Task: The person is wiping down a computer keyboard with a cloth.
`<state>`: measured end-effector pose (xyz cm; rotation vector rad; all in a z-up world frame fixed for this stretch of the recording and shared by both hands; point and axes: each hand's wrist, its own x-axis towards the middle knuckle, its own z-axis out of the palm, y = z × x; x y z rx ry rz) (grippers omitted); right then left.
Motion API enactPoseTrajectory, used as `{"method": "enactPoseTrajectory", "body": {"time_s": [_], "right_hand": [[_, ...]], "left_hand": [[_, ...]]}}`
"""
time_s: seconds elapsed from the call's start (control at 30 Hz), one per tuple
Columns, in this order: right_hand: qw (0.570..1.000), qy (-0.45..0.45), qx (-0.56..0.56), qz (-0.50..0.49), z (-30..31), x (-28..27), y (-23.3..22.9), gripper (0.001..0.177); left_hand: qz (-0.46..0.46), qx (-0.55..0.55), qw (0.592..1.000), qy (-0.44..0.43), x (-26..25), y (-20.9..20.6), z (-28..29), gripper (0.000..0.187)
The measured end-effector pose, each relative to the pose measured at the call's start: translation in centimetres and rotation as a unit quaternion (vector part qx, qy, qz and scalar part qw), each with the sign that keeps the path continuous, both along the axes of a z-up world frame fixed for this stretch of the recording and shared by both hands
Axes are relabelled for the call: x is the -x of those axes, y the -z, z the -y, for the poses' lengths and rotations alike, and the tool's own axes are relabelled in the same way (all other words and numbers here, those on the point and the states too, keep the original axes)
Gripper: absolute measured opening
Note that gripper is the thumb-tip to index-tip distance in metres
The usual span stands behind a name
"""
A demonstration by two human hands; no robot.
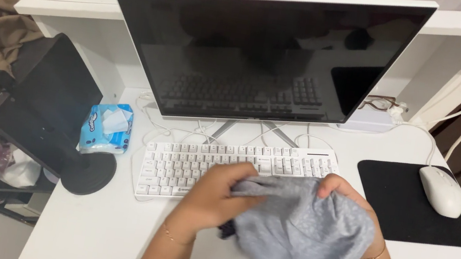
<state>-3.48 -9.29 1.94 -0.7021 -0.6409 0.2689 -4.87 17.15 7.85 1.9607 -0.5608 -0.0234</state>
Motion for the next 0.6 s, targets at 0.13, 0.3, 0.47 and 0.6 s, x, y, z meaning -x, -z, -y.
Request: {"method": "enactPoseTrajectory", "body": {"time_s": [0.13,0.3,0.47,0.6], "right_hand": [[0.997,-0.045,-0.060,-0.010,0.7,0.5,1.3,0.009],[0.982,0.172,0.052,-0.059,3.2,-3.0,6.7,0.019],[0.960,0.264,0.075,-0.055,1.5,-2.6,3.5,0.019],[0.903,0.340,0.264,-0.011,2.0,-2.1,-0.7,0.043]], "left_hand": [[0.065,0.060,0.996,-0.026,0.0,-0.2,-1.8,0.013],[0.197,0.092,0.973,-0.081,-0.2,-1.7,-3.9,0.016],[0.199,0.115,0.968,-0.104,-0.1,-1.7,-4.3,0.022],[0.187,0.091,0.965,-0.157,-0.1,-1.7,-4.3,0.012]]}}
